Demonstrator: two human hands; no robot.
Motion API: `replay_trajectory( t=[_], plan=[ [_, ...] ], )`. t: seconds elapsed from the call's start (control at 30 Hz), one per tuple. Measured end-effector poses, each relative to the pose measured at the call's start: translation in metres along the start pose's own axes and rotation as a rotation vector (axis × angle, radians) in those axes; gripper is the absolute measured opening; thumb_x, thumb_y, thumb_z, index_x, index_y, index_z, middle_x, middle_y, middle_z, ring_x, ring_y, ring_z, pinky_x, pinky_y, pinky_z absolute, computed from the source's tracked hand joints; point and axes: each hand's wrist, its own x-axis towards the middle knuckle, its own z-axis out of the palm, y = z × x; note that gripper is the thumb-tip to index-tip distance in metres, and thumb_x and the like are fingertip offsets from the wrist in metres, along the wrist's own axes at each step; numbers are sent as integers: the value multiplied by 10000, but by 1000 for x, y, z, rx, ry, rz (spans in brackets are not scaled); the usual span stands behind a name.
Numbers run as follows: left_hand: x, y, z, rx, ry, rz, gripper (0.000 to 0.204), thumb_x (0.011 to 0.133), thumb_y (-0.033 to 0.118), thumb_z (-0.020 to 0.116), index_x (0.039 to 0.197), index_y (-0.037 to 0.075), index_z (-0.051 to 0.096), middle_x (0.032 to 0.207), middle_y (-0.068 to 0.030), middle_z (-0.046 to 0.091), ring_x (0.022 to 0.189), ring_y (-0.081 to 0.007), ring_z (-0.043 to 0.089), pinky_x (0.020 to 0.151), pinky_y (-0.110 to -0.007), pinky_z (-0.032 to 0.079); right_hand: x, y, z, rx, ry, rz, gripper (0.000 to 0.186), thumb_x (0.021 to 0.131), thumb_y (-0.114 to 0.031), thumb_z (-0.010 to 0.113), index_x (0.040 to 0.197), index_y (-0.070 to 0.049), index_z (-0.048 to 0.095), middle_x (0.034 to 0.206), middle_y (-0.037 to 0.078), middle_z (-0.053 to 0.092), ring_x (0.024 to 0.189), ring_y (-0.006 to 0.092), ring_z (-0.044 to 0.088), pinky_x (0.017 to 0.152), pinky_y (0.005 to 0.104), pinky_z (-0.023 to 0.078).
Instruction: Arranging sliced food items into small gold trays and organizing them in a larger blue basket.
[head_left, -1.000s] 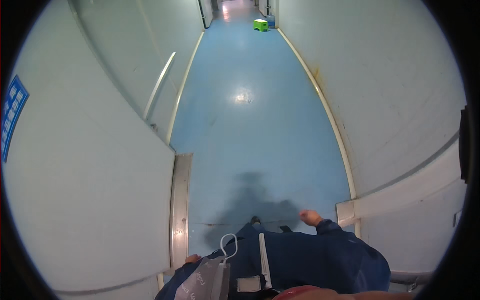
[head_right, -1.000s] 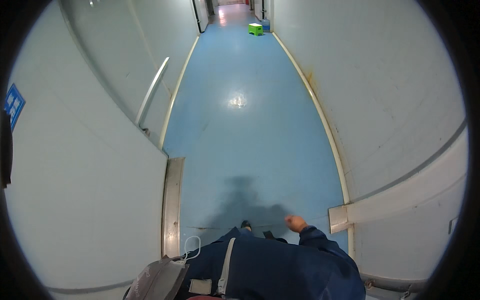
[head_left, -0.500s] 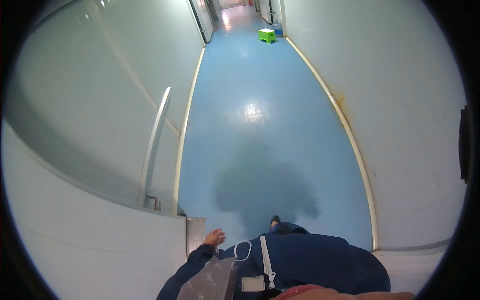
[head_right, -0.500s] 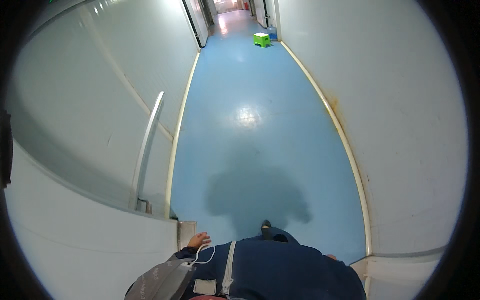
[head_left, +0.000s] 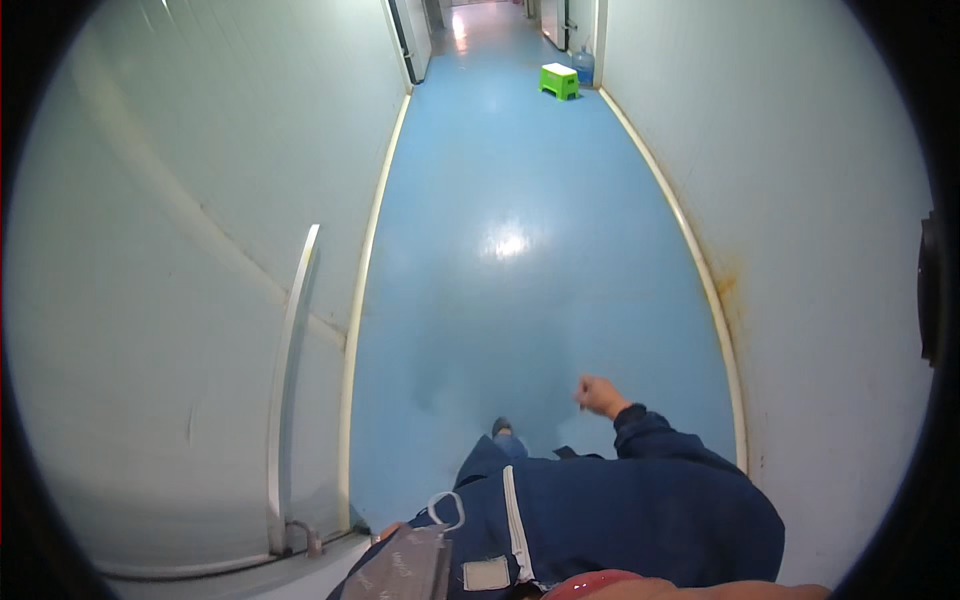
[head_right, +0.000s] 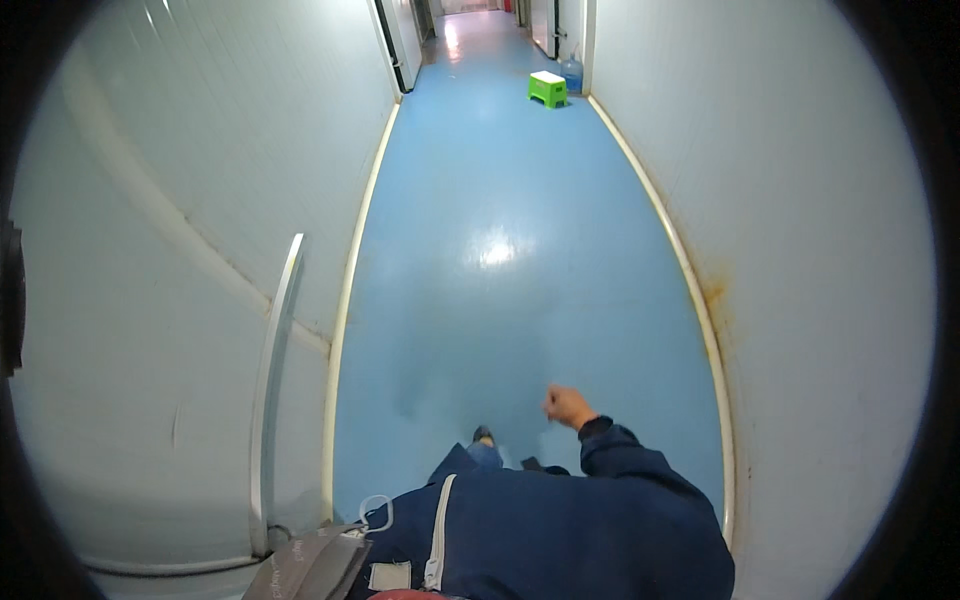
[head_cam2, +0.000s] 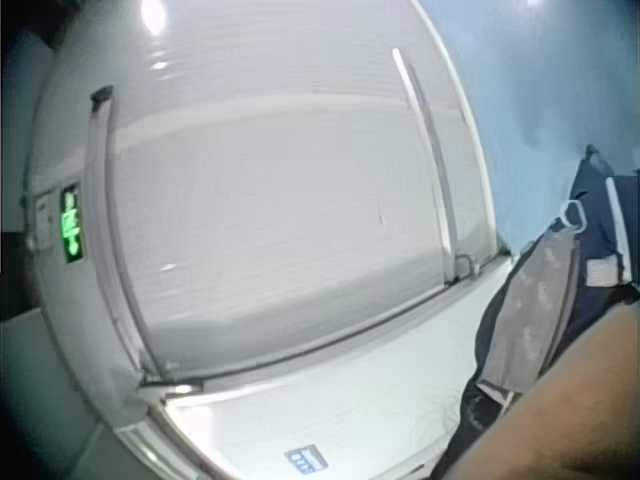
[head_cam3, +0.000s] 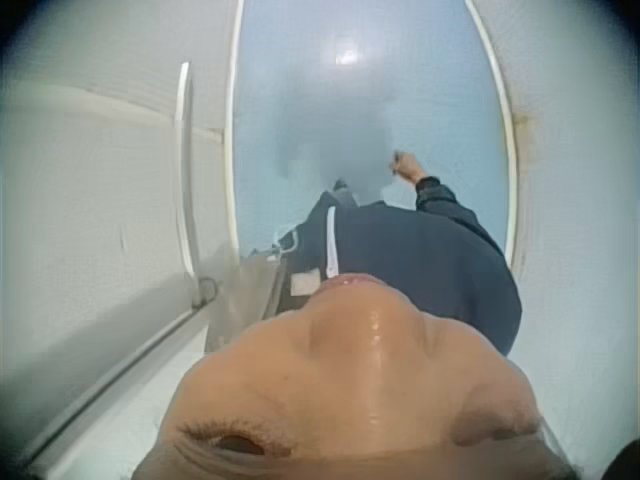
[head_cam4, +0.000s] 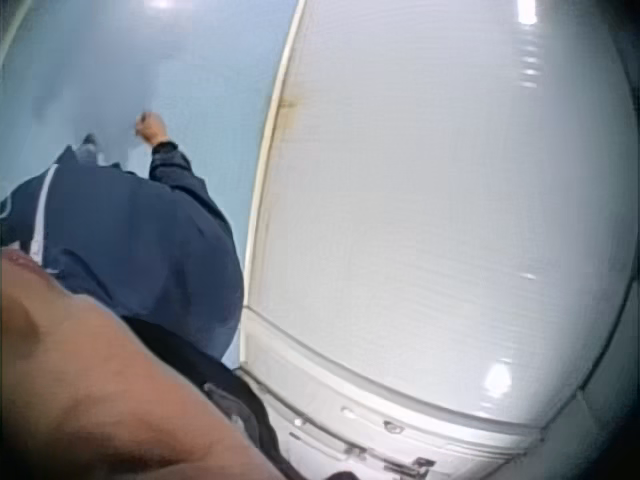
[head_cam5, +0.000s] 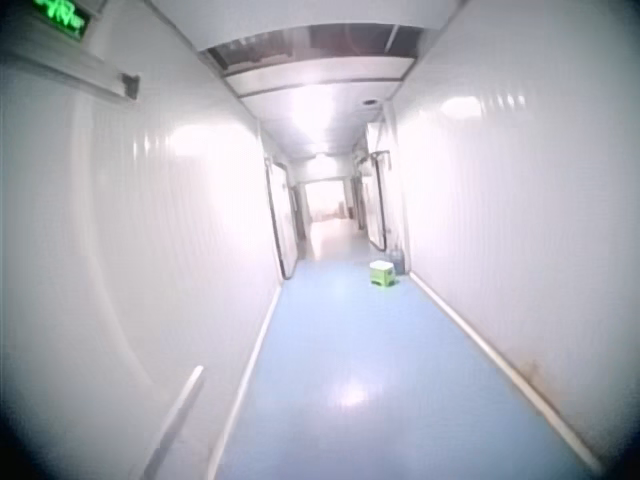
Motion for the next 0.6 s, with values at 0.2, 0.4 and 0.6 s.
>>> replay_trajectory(
  t=[0.2, 0.4, 0.6],
  plan=[
    [190, 143, -290, -551, 70, 81, 278, 879, 290, 560, 1047, 69, 574, 904, -114, 635, 730, -259, 619, 605, -384, 512, 12, 103, -63, 30, 164, 473, 100, 783, -168, 567, 750, -84, 610, 649, 86, 640, 599, 241, 629, 606, 398, 483],
    [368, 258, -467, -1335, 341, -17, 304, 900, 257, 535, 1095, 24, 510, 860, -120, 621, 665, -175, 602, 540, -284, 485, 9, 321, -45, -631, -495, 674, 250, 792, -257, 549, 886, -96, 716, 915, 143, 685, 867, 331, 653, 751, 479, 510],
    [506, 219, -449, -359, 75, 232, 377, 894, 397, 470, 837, 51, 609, 827, -100, 670, 807, -332, 624, 697, -439, 482, 296, 256, -102, -567, -478, 462, 280, 836, -256, 498, 915, -80, 700, 947, 180, 671, 866, 355, 644, 731, 486, 507]
  ],
)
